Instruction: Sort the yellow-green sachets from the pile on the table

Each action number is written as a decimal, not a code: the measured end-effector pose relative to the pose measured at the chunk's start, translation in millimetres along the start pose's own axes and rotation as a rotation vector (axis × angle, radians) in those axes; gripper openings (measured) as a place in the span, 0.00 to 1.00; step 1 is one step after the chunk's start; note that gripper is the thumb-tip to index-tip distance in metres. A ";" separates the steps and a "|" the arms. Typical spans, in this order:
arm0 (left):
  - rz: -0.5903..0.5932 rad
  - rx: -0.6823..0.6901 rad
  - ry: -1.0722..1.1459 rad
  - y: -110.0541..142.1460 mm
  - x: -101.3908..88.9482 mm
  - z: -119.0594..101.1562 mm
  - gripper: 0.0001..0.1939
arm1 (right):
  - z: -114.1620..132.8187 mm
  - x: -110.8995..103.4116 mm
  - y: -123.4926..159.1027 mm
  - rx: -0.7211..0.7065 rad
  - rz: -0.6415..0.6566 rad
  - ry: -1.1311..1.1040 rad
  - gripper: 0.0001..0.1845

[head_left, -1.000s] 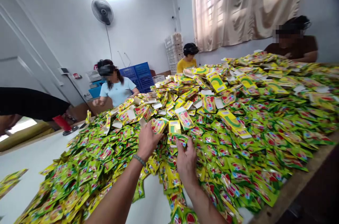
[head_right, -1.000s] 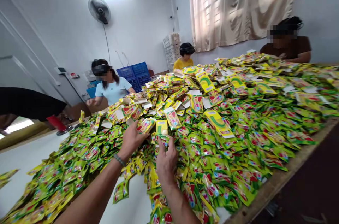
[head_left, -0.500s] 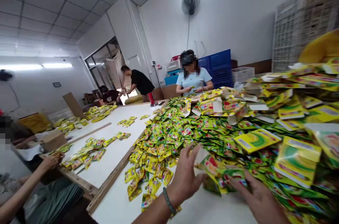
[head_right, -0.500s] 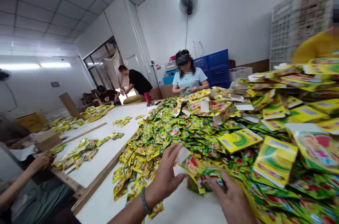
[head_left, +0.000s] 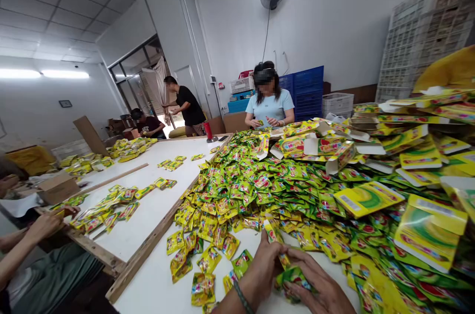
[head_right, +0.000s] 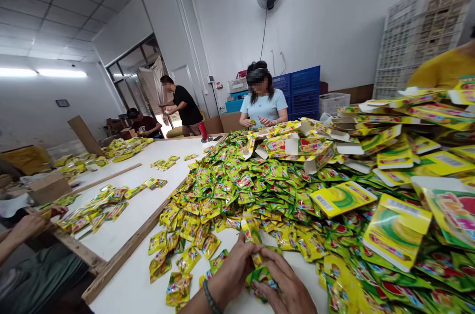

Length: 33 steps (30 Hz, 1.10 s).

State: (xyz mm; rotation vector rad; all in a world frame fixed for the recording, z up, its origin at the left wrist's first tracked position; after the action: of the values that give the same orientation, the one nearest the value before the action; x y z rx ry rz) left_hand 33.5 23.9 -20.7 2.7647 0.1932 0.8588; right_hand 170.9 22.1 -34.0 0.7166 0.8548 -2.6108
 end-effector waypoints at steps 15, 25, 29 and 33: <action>0.360 0.002 -0.614 12.3 -7.4 -11.5 0.17 | 4.5 -63.4 -12.9 0.463 -0.483 -0.054 0.16; 0.270 0.016 -0.376 11.8 -7.0 -12.9 0.21 | 0.8 -76.6 -9.0 0.510 -0.461 -0.424 0.17; 0.235 -0.042 -0.054 18.8 4.2 -9.8 0.25 | 8.3 -59.7 -4.3 0.424 -0.079 -0.322 0.17; 0.391 -0.220 0.154 16.8 14.0 -1.2 0.32 | -8.8 -36.7 -3.9 0.393 -0.128 -0.041 0.24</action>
State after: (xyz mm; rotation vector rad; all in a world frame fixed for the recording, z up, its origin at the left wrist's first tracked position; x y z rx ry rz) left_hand 45.2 10.7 -7.7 2.5653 -0.4059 1.1107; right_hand 202.9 35.1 -18.3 0.7201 0.3860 -2.9356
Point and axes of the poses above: each hand's wrist, its own y-axis away from the middle knuckle, its own x-axis out of the palm, z = x × y, the point moved 1 cm from there along -y, towards the middle knuckle, and after that the axes turned 3 degrees about y, right-handed, at the moved point
